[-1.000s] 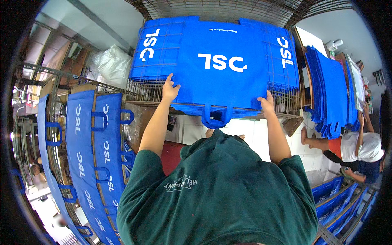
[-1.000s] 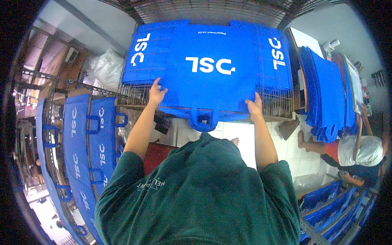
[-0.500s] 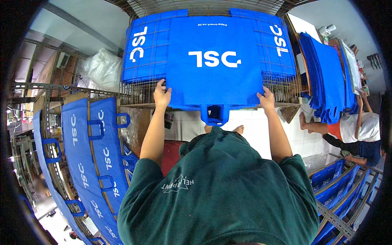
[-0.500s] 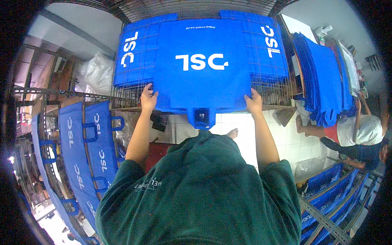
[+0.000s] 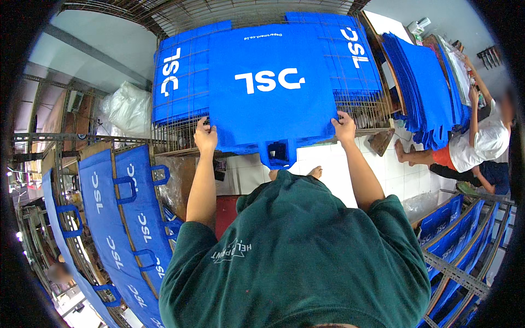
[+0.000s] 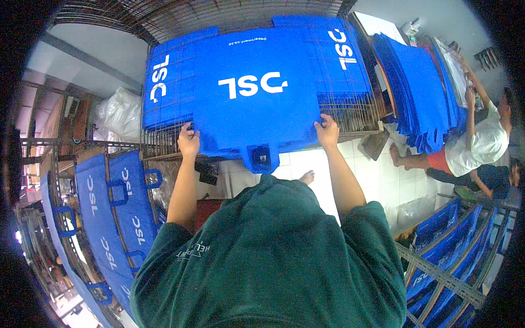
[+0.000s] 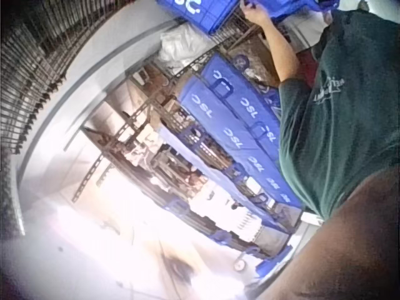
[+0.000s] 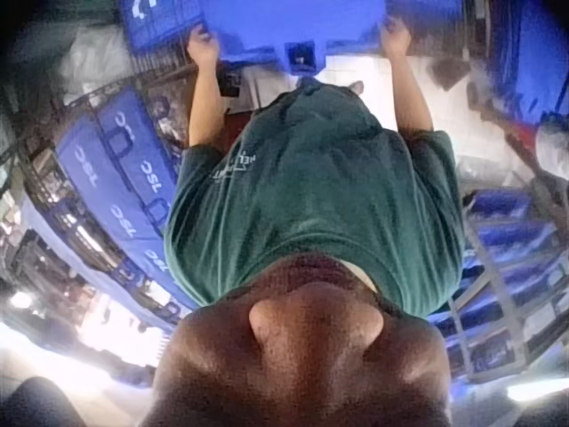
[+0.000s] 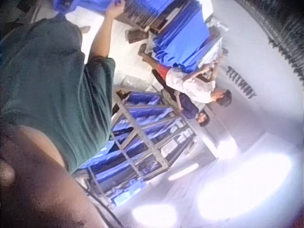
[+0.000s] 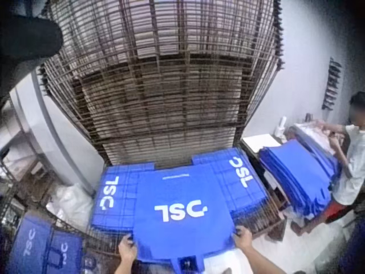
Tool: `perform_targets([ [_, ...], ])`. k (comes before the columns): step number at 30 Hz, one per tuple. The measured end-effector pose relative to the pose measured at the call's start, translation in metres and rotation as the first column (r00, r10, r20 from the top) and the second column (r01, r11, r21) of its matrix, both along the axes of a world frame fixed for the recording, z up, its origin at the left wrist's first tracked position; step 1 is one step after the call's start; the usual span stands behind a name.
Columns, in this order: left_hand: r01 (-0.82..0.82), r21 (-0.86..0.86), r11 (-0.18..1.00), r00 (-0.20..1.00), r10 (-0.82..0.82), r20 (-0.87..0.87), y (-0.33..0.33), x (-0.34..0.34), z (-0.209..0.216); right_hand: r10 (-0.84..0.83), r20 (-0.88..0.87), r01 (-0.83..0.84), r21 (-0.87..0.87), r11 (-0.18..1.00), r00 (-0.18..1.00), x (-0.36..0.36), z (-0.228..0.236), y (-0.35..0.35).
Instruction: The person repeatedly picks up blue tote bags from a pile on a table and places them into a metal wire rack. The person handles the bags one at a time, folding them slightly to fit them into the rack. Another person is visible in the background also handling similar bags.
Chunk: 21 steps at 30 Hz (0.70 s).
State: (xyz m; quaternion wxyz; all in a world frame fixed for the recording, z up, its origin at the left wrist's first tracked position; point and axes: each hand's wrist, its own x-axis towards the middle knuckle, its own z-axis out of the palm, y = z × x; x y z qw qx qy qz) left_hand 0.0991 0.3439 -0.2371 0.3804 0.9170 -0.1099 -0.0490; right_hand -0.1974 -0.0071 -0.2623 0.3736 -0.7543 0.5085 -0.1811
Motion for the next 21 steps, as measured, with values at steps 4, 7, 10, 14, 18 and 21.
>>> perform_targets([
  [4,-0.012,0.042,0.999,0.999,0.013,-0.032,-0.003,-0.002,0.01,-0.006,0.084,-0.005,0.134,0.991,0.996,-0.001,0.019,0.007],
  [7,-0.014,-0.008,1.0,1.0,0.013,-0.019,0.0,-0.001,0.004,0.002,0.117,-0.021,0.161,0.987,0.993,-0.002,0.019,0.006],
  [10,-0.018,-0.012,1.0,0.999,0.018,-0.035,0.0,0.0,0.001,0.01,0.119,-0.029,0.161,0.987,0.993,-0.003,0.017,0.005],
  [14,-0.025,-0.018,1.0,0.999,0.024,-0.029,0.002,0.002,-0.005,0.017,0.078,-0.03,0.171,0.985,0.997,-0.003,0.018,0.005],
  [18,-0.023,-0.014,1.0,0.999,0.023,-0.031,0.002,0.001,-0.003,0.005,0.089,-0.021,0.179,0.984,0.996,-0.003,0.022,0.007],
  [21,-0.032,-0.031,0.999,0.999,0.031,-0.033,0.001,-0.002,-0.004,-0.005,0.095,-0.014,0.196,0.981,0.996,-0.005,0.021,0.007],
])
